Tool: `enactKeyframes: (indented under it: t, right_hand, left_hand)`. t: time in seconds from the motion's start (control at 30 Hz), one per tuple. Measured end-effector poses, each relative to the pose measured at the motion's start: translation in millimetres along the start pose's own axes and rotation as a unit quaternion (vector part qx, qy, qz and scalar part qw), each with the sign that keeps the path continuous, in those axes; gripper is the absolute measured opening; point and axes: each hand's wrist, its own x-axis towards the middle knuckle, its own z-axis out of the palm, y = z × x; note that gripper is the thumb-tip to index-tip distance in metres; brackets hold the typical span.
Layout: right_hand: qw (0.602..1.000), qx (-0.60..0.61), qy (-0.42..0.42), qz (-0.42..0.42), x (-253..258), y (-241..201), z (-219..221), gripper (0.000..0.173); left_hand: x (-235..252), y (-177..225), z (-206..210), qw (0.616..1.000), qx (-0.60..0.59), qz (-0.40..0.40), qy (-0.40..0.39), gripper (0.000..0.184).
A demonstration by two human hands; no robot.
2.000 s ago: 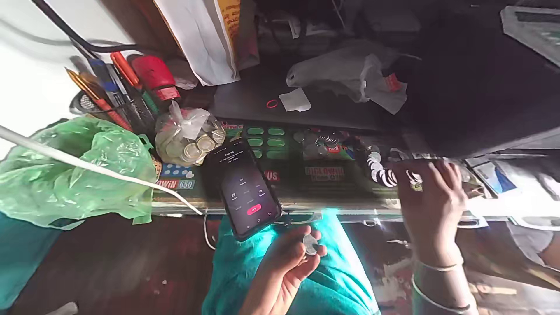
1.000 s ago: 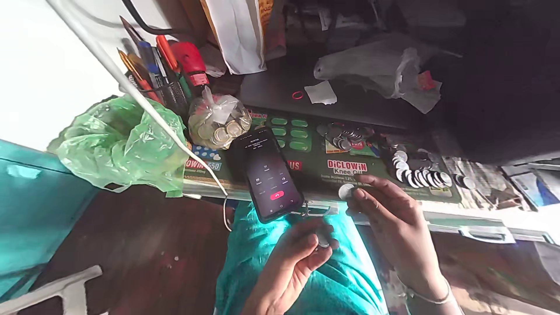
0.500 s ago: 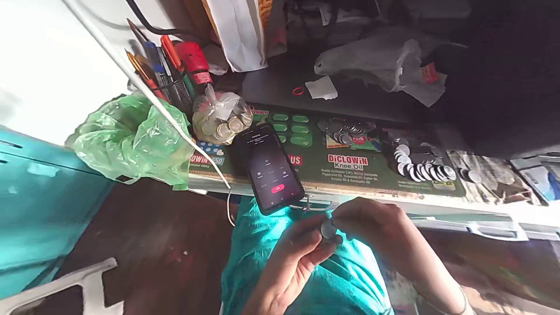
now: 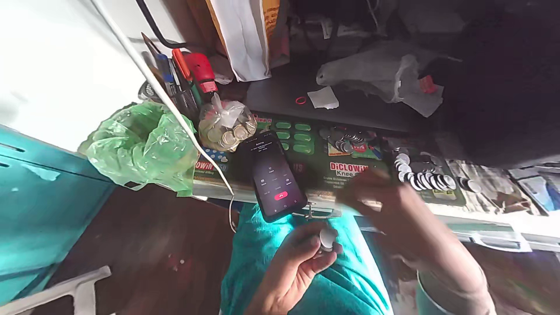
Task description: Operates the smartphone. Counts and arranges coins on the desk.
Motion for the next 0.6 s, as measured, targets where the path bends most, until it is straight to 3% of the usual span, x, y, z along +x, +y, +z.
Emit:
enactKeyframes:
  t: [0.07, 0.13, 0.3, 0.5, 0.6]
  right_hand:
    - [0.994, -0.082, 0.055, 0.055, 20.2, 22.8, 0.0, 0.022]
    - [0.985, -0.135, 0.057, 0.094, 36.7, 45.0, 4.8, 0.021]
    - [0.971, -0.201, 0.046, 0.123, 40.0, 43.7, 13.6, 0.025]
    - [0.981, -0.088, 0.105, 0.135, 15.0, 41.4, -2.0, 0.027]
    - [0.971, 0.109, 0.087, 0.195, 4.9, 36.4, -4.5, 0.023]
  left_hand:
    - [-0.4, -0.3, -3.7, 1.000, -0.010, -0.007, -0.029, 0.027]
    - [-0.1, -0.9, -5.9, 0.999, -0.010, -0.008, -0.050, 0.027]
    - [2.3, -0.7, -9.3, 0.997, -0.008, -0.014, -0.072, 0.026]
    - [4.9, 0.6, -10.3, 0.998, -0.017, -0.020, -0.066, 0.026]
    - [6.2, -1.1, -9.9, 0.997, -0.017, -0.021, -0.068, 0.026]
